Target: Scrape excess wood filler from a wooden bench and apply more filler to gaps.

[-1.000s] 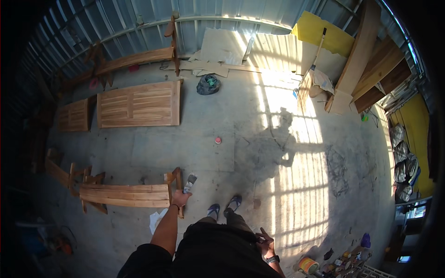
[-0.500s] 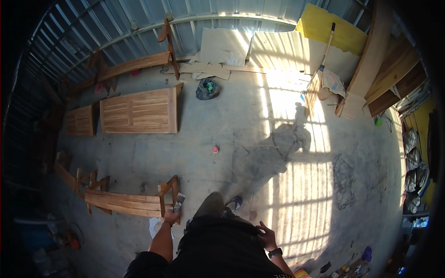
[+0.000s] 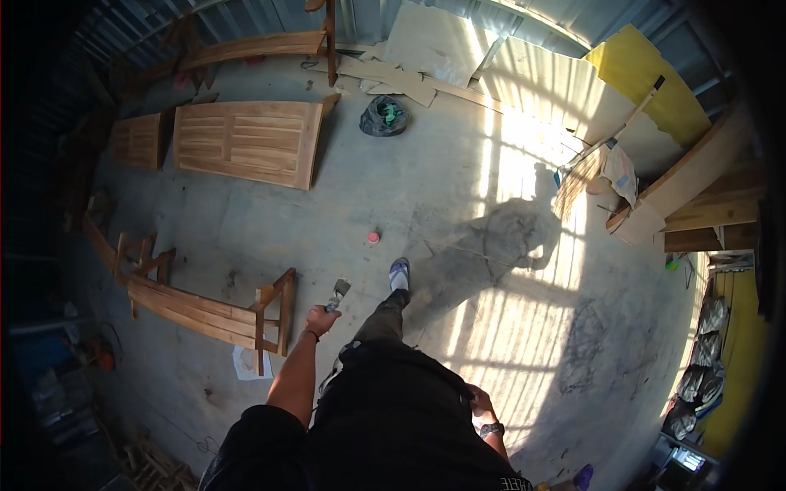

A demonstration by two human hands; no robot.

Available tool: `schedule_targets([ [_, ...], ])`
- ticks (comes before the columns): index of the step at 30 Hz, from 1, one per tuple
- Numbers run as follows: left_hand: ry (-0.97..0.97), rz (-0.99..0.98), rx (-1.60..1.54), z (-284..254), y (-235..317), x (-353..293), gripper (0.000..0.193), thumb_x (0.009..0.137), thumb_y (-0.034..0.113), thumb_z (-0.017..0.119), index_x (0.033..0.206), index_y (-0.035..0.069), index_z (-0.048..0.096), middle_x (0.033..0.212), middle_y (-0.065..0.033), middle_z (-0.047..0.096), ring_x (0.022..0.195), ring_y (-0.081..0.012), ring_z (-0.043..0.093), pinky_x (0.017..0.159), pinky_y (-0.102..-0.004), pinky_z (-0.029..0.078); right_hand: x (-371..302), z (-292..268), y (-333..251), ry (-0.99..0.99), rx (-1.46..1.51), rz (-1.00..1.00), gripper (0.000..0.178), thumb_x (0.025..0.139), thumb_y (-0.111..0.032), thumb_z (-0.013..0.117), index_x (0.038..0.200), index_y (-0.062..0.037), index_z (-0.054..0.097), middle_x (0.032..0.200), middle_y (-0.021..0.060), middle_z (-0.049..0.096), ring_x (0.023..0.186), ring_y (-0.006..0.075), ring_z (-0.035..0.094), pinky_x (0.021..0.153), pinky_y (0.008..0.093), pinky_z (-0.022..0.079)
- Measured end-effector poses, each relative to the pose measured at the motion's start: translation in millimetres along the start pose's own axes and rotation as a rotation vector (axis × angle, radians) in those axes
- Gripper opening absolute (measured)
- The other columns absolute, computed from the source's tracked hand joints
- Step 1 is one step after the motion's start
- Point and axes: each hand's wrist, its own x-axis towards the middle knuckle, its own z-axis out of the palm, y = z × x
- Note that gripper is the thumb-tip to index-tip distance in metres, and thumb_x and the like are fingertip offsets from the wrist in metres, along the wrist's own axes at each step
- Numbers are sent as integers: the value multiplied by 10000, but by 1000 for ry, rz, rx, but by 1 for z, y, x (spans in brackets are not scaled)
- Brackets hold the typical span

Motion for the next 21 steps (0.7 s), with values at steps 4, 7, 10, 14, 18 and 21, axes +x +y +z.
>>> schedule_targets([
  [4,-63,-99,-107,12,39,25,460,750,462,747,851,13,752,711,-182,714,723,-313,735,722,-419,569,25,-33,-41,39,-143,-27,473,882,-51,729,1334,-8,596,1224,78,681,1108,174,642,965,333,506],
  [7,-49,-44,-110,11,82,45,447,755,449,742,827,8,744,679,-172,705,659,-297,723,678,-408,565,35,-59,-95,11,-99,45,429,910,-90,720,1318,-19,606,1213,95,682,1104,182,648,944,352,526],
  [10,-30,-49,-152,20,102,53,434,764,437,736,801,5,733,657,-163,698,614,-285,711,644,-400,561,56,-82,-142,129,-59,167,348,942,-129,691,1272,-30,635,1184,120,692,1084,218,673,894,360,560],
  [14,-4,-75,-270,16,123,58,406,779,412,727,765,6,716,638,-149,688,572,-269,692,600,-387,549,97,-134,-153,285,-293,271,293,969,-201,674,1210,-34,663,1100,133,713,1013,264,715,809,360,596],
  [18,38,-95,-397,16,128,36,361,782,375,736,736,18,705,603,-121,667,525,-234,667,544,-372,528,134,-163,-176,173,-551,298,306,958,-238,687,1184,-31,672,1011,122,725,927,251,735,750,351,601],
  [21,43,-92,-444,22,123,27,333,773,337,764,710,19,688,556,-85,622,487,-199,631,496,-358,504,165,-184,-185,132,-806,94,316,957,-251,680,1174,-22,674,976,109,727,853,232,737,706,337,595],
])
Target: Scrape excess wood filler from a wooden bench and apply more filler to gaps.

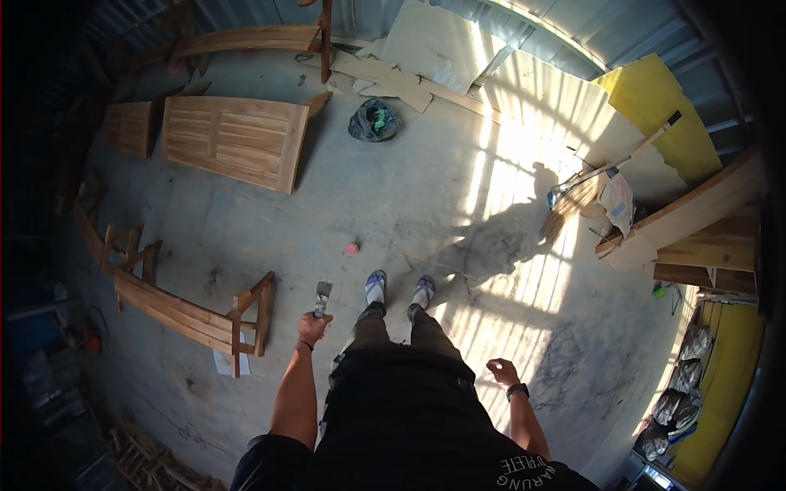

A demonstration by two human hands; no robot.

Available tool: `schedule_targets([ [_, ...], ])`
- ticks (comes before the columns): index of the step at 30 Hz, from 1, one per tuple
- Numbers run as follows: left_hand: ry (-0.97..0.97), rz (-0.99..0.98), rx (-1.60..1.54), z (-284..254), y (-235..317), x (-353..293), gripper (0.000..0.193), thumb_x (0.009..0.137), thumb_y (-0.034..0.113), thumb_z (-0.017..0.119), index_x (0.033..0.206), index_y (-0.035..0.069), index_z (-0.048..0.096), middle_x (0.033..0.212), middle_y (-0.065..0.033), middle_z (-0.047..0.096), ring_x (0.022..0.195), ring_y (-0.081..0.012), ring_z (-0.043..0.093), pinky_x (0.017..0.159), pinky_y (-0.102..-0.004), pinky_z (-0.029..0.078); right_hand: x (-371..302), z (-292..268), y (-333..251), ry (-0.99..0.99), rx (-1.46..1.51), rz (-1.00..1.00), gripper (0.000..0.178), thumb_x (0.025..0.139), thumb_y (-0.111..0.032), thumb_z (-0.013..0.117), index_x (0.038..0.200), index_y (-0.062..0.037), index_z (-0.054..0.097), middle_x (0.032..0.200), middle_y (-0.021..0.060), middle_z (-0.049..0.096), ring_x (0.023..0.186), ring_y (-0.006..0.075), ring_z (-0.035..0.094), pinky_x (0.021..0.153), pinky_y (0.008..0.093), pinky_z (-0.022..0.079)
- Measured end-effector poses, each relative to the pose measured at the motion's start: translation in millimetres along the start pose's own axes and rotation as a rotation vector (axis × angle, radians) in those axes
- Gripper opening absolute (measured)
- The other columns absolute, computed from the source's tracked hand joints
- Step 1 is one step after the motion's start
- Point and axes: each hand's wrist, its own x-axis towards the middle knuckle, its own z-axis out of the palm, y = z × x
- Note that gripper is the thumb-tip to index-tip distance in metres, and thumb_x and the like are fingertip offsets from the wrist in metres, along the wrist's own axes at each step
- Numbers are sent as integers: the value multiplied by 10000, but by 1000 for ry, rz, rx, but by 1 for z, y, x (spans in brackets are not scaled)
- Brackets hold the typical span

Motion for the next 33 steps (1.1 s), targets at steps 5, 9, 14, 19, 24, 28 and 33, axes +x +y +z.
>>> schedule_targets([
  [5,-24,-135,-31,16,-24,-10,297,796,250,763,676,24,612,561,-60,570,433,-184,569,412,-366,451,16,-19,-54,132,175,-64,323,966,-255,640,1164,-4,685,999,93,738,795,180,731,671,323,585],
  [9,-77,-274,-121,20,-22,-15,209,814,173,723,706,43,599,575,-42,538,404,-181,522,359,-356,405,19,-20,-58,303,23,-248,322,913,-314,608,988,-25,726,992,134,742,885,286,713,826,393,552],
  [14,-175,-156,-71,25,9,-1,192,808,210,677,730,44,618,560,-39,525,401,-178,515,358,-357,406,11,4,-16,341,19,-301,171,833,-189,623,748,-42,603,804,143,663,795,372,641,764,486,536],
  [19,-47,168,80,43,68,-4,304,743,266,673,823,-26,687,661,-154,665,561,-238,651,576,-392,512,24,2,-56,281,683,-57,257,940,-180,637,1123,-5,677,933,81,712,720,221,714,608,299,561],
  [24,65,112,-426,71,100,-111,443,753,235,706,1109,-25,666,821,-128,718,665,-215,667,596,-378,515,76,5,-159,-113,273,-214,294,960,-224,612,1153,-8,664,1006,82,706,800,213,716,665,309,563],
  [28,91,154,-478,120,88,-186,596,766,210,687,1267,-32,473,813,-175,668,753,-299,687,678,-424,530,28,62,-248,-487,-114,-392,392,982,-367,599,1166,-28,673,1025,103,697,911,202,703,754,345,577],
  [33,288,175,-513,111,33,-267,810,785,246,695,1428,-20,279,896,-228,684,846,-342,693,776,-433,535,-55,198,-267,-1065,-53,37,541,984,-509,583,1214,-22,626,1071,118,680,1007,254,659,821,362,555],
])
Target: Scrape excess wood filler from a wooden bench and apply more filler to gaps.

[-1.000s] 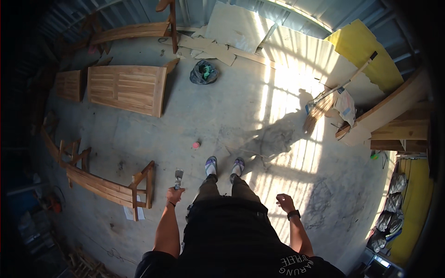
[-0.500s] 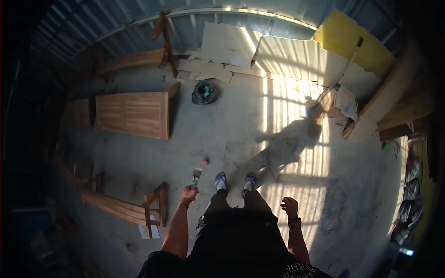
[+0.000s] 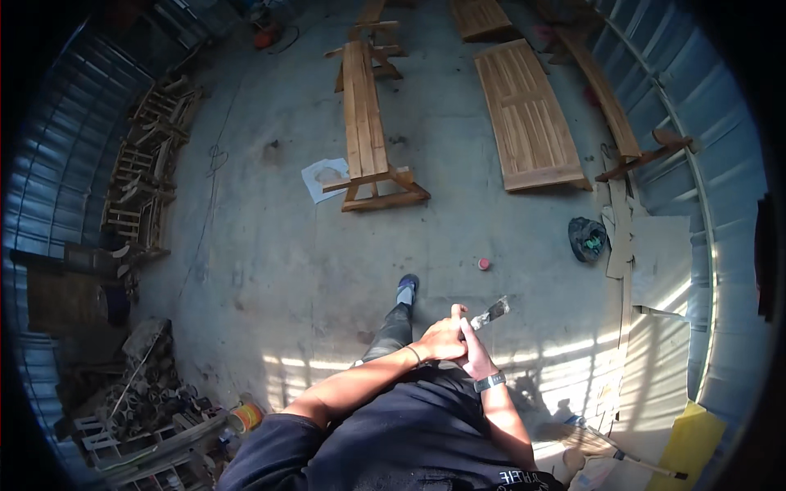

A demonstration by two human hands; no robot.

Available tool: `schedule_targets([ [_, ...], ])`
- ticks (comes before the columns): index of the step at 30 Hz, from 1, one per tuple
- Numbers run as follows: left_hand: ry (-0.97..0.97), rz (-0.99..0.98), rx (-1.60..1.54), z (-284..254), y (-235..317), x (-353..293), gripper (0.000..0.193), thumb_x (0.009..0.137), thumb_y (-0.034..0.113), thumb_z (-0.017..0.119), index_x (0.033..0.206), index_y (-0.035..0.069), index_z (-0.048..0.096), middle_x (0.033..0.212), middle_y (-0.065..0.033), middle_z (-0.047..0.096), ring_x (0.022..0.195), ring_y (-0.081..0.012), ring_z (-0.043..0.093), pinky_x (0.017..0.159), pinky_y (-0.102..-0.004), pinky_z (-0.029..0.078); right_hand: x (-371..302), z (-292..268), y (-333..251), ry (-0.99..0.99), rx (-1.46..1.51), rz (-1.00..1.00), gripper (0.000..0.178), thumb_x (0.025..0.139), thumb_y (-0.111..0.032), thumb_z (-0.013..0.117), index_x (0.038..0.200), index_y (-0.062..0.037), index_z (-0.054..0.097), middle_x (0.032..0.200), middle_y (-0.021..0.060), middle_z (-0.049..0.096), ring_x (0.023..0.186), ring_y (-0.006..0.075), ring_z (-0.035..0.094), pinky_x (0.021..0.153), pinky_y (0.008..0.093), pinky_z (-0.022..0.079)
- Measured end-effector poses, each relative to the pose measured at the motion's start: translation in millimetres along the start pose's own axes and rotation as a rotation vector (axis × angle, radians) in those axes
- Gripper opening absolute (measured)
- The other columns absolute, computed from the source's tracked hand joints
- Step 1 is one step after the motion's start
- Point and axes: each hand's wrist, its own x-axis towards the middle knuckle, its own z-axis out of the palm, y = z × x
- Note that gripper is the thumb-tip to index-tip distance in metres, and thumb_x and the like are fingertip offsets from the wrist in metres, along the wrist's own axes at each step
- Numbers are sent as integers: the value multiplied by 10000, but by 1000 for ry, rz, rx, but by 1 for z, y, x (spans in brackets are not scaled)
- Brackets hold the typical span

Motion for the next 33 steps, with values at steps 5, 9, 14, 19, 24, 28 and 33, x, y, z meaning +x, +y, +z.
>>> schedule_targets([
  [5,180,63,114,-78,-32,-21,810,820,317,714,1432,-12,298,932,-224,698,879,-337,695,794,-427,536,109,40,-3,-67,-144,-27,562,989,-496,560,1266,-8,562,1159,156,644,1024,297,642,866,431,544],
  [9,138,-28,-189,-162,-111,-11,630,856,375,712,1298,-10,479,904,-182,702,814,-284,694,735,-401,536,188,42,-3,-37,165,96,551,1010,-393,522,1398,-11,432,1307,172,558,1077,322,601,926,499,507],
  [14,379,-349,-654,-259,-358,83,367,890,385,693,981,30,664,738,-49,654,607,-139,608,560,-310,485,281,-65,30,413,316,58,469,944,-435,548,1187,-33,541,1205,157,596,1070,329,585,983,491,485],
  [19,613,-790,-489,-368,-660,161,457,814,415,736,1012,4,701,910,-166,730,836,-256,699,751,-361,542,361,-83,63,762,41,326,203,856,-238,648,775,-128,498,612,-20,451,507,153,461,485,306,432],
  [24,660,-781,-226,-449,-785,313,639,791,504,736,1196,17,660,1118,-215,716,1122,-347,662,989,-394,506,405,-83,104,796,-398,382,423,984,-434,571,1140,-41,575,618,-52,432,437,85,397,392,265,399],
  [28,965,-656,-379,-512,-867,404,609,798,413,779,1195,-24,634,1086,-169,719,1036,-310,677,911,-388,525,459,-28,132,903,-480,495,553,1042,-497,493,1251,3,601,587,-69,350,397,57,312,337,241,323],
  [33,1005,-441,-1210,-571,-917,510,630,859,337,750,1317,-36,532,1077,-97,643,900,-186,621,760,-316,528,473,-87,149,932,-430,456,566,1054,-503,459,1254,10,591,590,-72,352,405,45,307,347,211,288],
])
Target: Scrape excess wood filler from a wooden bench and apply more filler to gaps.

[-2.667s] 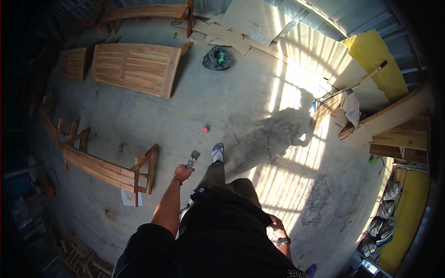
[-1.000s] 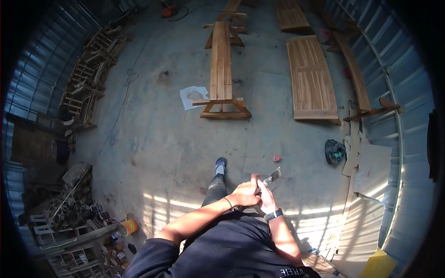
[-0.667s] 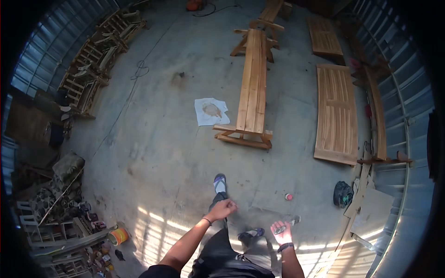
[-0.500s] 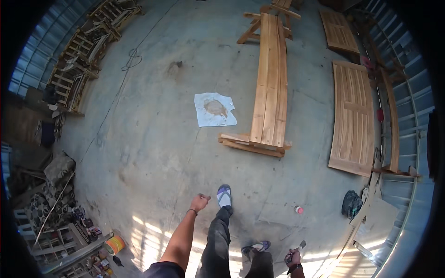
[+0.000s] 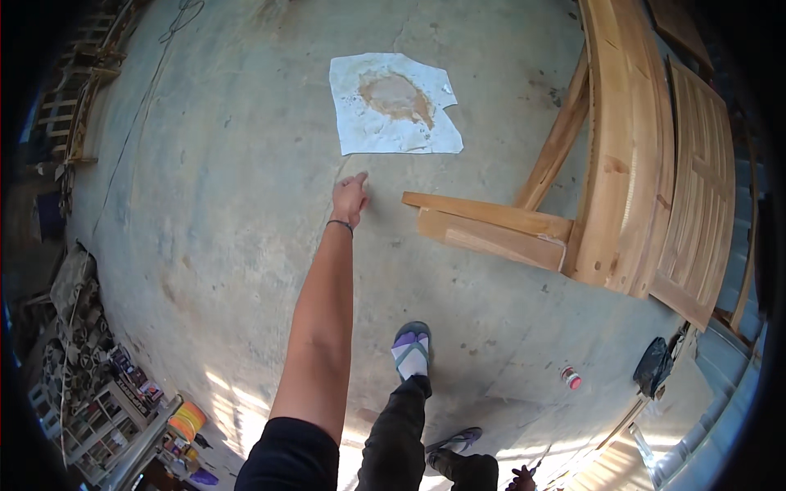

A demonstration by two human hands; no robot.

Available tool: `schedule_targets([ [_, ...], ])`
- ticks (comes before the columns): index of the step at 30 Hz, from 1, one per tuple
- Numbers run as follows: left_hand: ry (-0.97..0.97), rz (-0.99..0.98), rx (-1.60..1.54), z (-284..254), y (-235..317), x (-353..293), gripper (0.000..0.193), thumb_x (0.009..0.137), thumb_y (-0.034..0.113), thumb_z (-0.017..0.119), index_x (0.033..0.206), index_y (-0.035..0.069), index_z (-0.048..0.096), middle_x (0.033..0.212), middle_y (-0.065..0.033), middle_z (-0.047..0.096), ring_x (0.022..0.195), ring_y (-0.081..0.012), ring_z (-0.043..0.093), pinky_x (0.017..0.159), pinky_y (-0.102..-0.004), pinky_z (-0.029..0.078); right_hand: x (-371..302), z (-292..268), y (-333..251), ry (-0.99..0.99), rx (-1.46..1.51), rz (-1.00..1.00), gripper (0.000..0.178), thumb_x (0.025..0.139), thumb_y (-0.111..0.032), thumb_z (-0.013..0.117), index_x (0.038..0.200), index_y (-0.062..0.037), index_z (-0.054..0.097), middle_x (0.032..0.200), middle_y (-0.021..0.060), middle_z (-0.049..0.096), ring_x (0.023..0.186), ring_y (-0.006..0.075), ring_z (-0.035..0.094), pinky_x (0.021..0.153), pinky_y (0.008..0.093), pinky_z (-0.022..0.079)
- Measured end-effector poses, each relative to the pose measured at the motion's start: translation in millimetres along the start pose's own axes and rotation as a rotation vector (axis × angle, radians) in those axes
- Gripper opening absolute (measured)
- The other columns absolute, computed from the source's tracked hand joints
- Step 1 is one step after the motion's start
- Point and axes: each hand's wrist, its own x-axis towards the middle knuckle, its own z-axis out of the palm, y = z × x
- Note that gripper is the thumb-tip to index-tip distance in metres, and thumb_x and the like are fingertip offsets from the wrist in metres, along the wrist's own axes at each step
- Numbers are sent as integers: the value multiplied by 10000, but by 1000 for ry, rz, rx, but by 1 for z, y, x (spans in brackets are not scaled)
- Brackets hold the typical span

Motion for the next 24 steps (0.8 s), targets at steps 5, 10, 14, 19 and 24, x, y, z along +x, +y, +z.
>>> schedule_targets([
  [5,23,-75,-616,35,-3,65,689,845,369,766,1334,-29,487,1208,-138,573,1030,-241,617,823,-360,545,42,5,-6,60,10,-20,580,1048,-521,460,1273,-2,584,581,-73,360,406,45,299,347,203,285],
  [10,741,104,-235,45,8,95,784,790,429,814,1331,-23,472,1258,-168,501,1114,-327,588,926,-430,526,91,24,-25,4,-3,-142,571,1042,-516,476,1275,-5,578,574,-86,359,415,46,301,347,204,291],
  [14,727,259,588,78,18,59,1005,674,441,911,1391,-44,401,1333,-217,445,1009,-319,604,933,-454,520,132,59,-65,120,8,-295,594,1030,-522,500,1319,-5,556,565,-96,354,419,42,308,343,203,297],
  [19,865,190,612,88,23,58,938,592,405,956,1256,-79,503,1295,-234,453,1098,-358,581,952,-491,493,199,103,-137,-79,237,-293,623,1003,-512,562,1418,-53,488,739,-4,536,443,38,362,343,197,325],
  [24,419,191,-91,18,26,96,518,731,120,882,1103,-88,587,1122,-185,592,959,-301,656,751,-392,578,232,149,-160,-299,406,-395,257,969,-361,617,974,-103,609,635,-38,435,464,119,408,458,288,399],
])
